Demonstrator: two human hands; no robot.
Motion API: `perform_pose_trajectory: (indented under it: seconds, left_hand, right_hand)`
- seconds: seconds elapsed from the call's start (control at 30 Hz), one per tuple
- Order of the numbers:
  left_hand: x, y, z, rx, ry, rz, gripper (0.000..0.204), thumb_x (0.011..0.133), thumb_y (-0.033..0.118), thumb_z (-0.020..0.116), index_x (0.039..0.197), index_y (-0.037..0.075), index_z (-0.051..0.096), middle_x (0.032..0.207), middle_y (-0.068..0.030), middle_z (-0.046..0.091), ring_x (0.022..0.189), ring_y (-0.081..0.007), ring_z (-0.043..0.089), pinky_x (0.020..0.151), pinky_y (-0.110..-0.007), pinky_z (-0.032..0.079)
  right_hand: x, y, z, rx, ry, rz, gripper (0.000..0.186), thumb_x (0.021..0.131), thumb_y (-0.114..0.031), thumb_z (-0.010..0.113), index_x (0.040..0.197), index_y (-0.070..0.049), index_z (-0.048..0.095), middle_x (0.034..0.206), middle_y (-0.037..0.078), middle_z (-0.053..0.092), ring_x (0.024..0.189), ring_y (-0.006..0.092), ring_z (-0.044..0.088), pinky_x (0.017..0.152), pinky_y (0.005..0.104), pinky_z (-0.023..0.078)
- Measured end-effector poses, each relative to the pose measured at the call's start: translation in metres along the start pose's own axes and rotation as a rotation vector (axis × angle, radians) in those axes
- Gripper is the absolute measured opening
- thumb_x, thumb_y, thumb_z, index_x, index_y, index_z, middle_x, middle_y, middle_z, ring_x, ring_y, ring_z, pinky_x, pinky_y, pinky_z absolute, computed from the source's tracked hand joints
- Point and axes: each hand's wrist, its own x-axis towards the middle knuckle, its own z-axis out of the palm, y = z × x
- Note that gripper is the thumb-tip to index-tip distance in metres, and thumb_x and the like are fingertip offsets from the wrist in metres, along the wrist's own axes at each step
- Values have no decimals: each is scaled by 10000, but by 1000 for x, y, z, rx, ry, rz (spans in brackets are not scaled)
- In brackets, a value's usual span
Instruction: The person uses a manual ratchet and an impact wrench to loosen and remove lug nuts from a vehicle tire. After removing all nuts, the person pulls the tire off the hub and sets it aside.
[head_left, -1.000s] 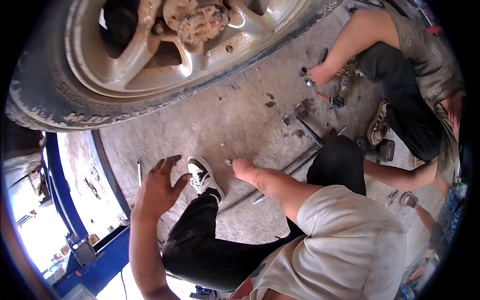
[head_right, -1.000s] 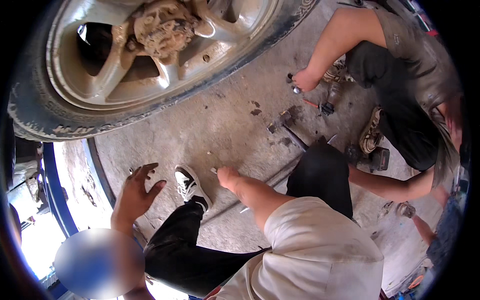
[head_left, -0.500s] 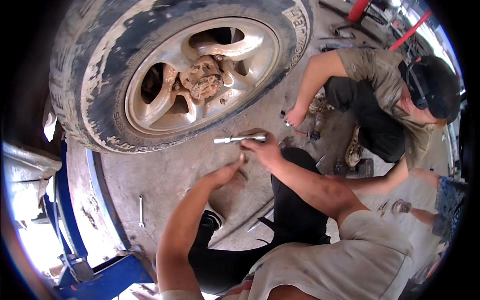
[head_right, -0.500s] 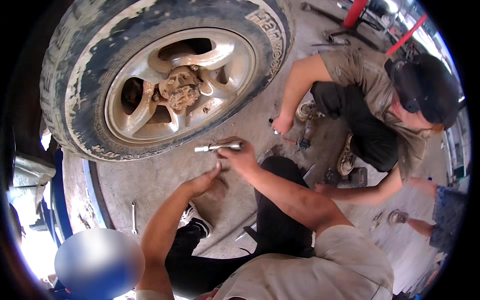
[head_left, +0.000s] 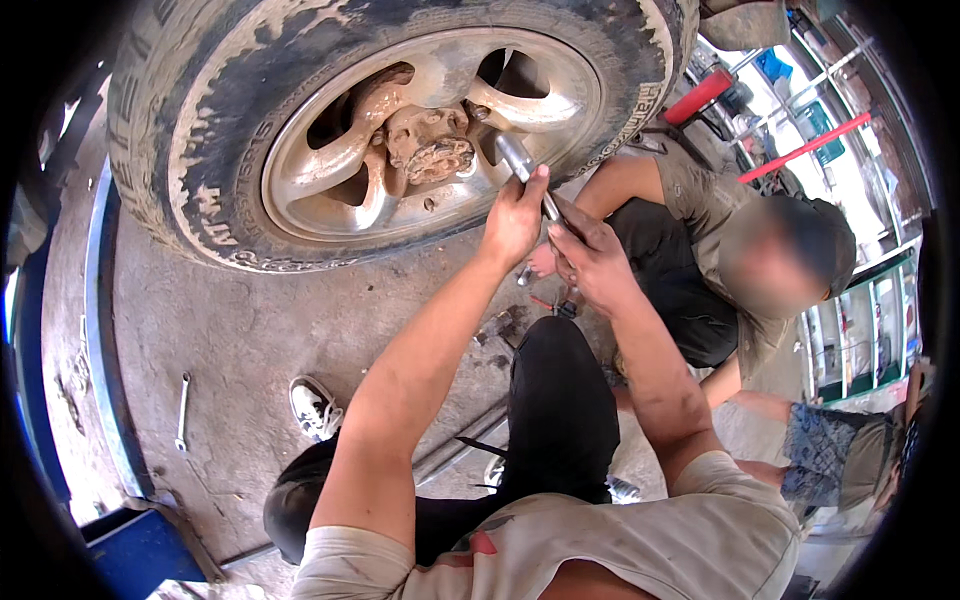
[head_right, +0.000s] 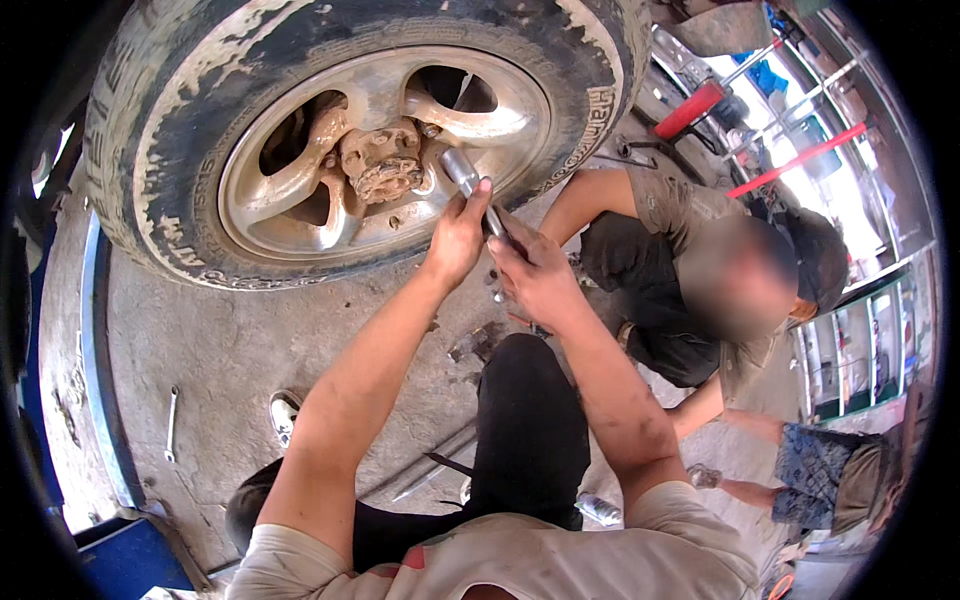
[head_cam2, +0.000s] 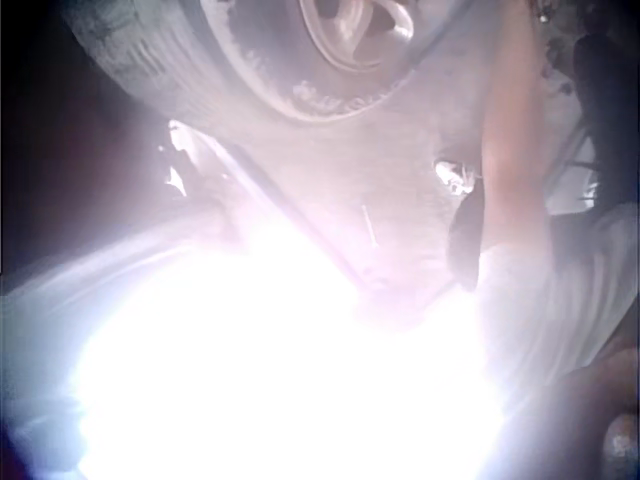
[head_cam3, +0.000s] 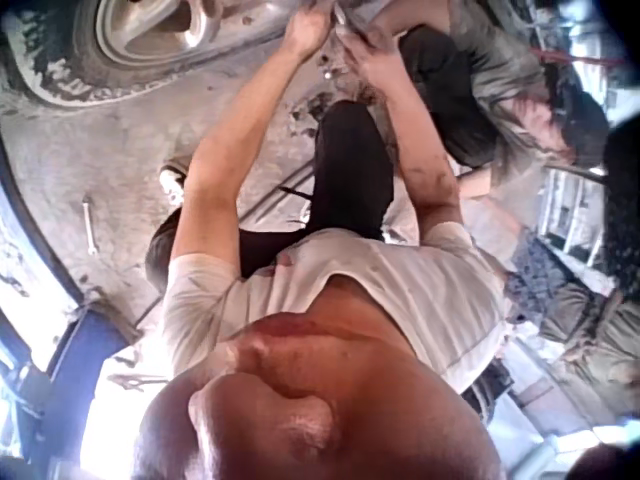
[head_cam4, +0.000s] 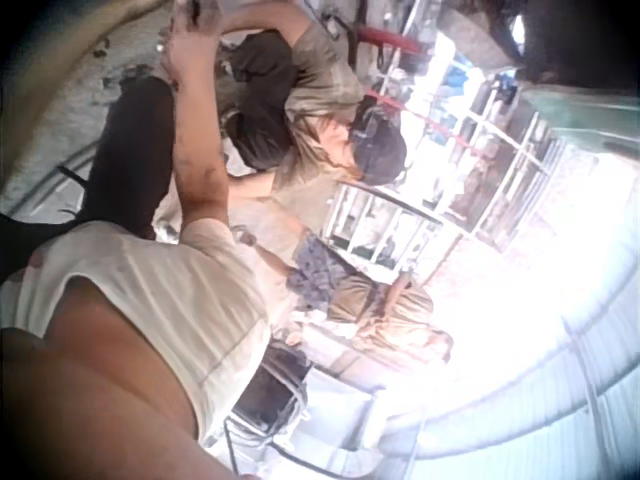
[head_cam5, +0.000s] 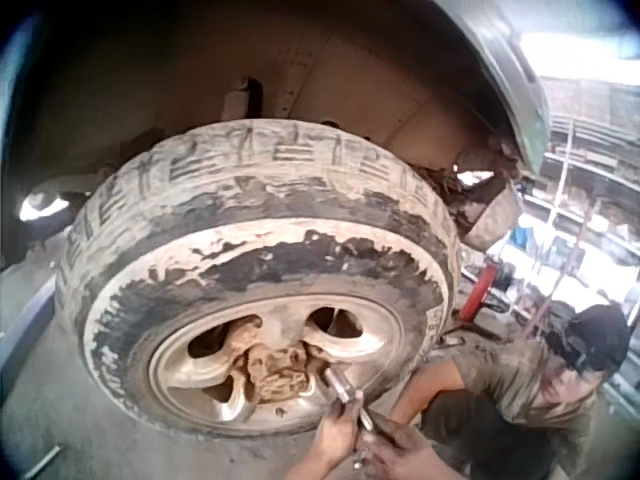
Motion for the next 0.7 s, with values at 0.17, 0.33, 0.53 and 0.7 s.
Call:
perform_pose_trajectory:
  seconds: [0.17,0.33,0.53,0.7]
  left_hand:
    - [31,-4,-5,-263,23,-133,348,820,316,579,972,6,536,805,-57,521,724,-141,470,660,-290,400]
    - [26,3,-9,-547,39,-301,225,826,276,536,882,57,534,735,-19,500,667,-120,464,605,-281,373]
    - [47,-1,-15,-804,-82,-375,181,846,271,470,770,109,494,637,-17,505,501,-145,466,433,-258,364]
    - [50,-4,-24,-1005,-148,-453,190,843,277,463,779,101,493,660,-39,524,553,-169,500,516,-290,427]
  right_hand:
    - [42,13,7,-472,145,-514,378,864,-109,519,1209,42,479,902,226,603,795,349,589,691,365,454]
    - [45,0,24,-653,209,-552,356,832,-91,502,1174,5,512,959,280,587,884,431,561,755,440,446]
    - [54,-4,35,-854,309,-495,367,808,-87,530,1166,-7,532,875,273,600,811,431,576,695,455,461]
    - [53,-9,56,-1021,406,-475,373,806,-94,544,1172,-22,544,869,261,608,796,425,588,687,459,467]
